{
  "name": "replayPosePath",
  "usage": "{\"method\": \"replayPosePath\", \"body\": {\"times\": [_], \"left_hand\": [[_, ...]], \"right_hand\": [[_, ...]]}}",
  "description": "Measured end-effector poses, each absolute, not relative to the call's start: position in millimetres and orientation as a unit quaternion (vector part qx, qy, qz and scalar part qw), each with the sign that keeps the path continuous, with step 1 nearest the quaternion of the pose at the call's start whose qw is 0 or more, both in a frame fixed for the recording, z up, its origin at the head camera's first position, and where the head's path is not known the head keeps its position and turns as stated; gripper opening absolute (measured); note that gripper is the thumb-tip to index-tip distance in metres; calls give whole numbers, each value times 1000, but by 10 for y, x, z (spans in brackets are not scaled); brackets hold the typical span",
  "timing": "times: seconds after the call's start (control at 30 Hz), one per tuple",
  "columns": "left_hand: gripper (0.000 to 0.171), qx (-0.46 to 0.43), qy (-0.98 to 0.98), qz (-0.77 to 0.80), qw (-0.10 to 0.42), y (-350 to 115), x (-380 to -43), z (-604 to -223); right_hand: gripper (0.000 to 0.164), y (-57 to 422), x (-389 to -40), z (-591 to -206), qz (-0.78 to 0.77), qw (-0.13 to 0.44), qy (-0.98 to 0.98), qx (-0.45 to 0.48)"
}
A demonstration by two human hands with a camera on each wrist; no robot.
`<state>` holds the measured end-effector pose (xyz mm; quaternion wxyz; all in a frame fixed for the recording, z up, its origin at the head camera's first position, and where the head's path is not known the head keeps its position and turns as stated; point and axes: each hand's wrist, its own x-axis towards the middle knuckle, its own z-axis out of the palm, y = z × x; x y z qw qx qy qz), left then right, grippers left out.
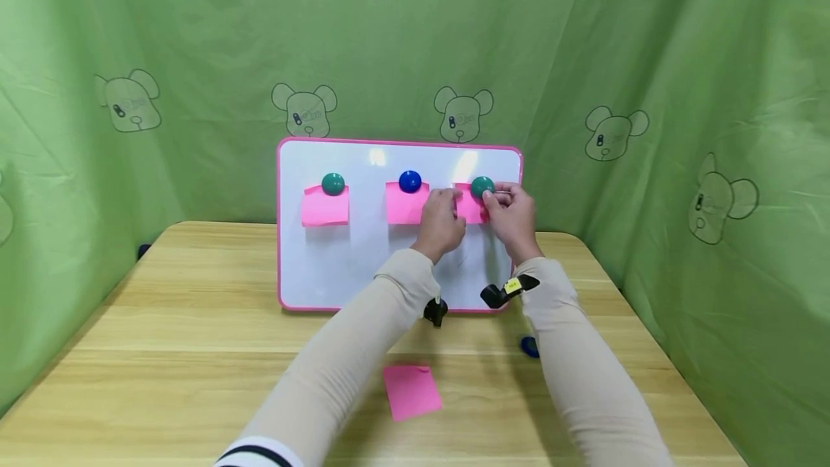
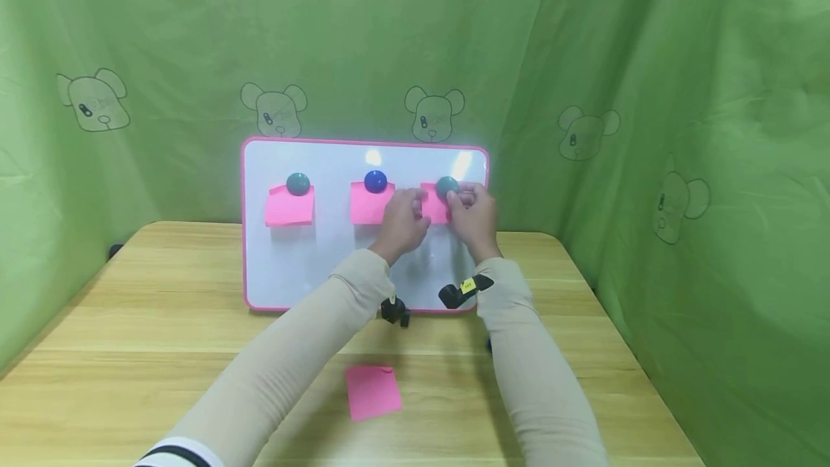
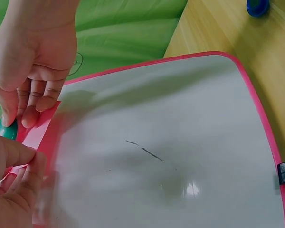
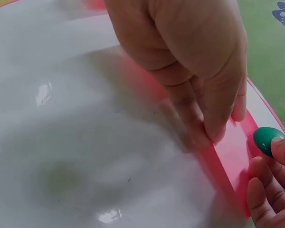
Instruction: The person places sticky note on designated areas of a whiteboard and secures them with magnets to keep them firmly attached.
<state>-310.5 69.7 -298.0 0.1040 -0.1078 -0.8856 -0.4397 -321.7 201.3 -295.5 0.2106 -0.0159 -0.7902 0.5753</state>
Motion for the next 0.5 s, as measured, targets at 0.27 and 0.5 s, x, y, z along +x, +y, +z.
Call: {"method": "replayPosePath", "body": {"times": [0.27,0.5], "left_hand": [[47,-105,-889,-432,104,697,-3130,-2981],[48,-109,-889,-433,101,728,-3118,-2979]], "right_hand": [[30,1976,-3278,-2932,577,205,-790,-17],[30,1968,-3293,-2919,589,195,-784,-28]]}}
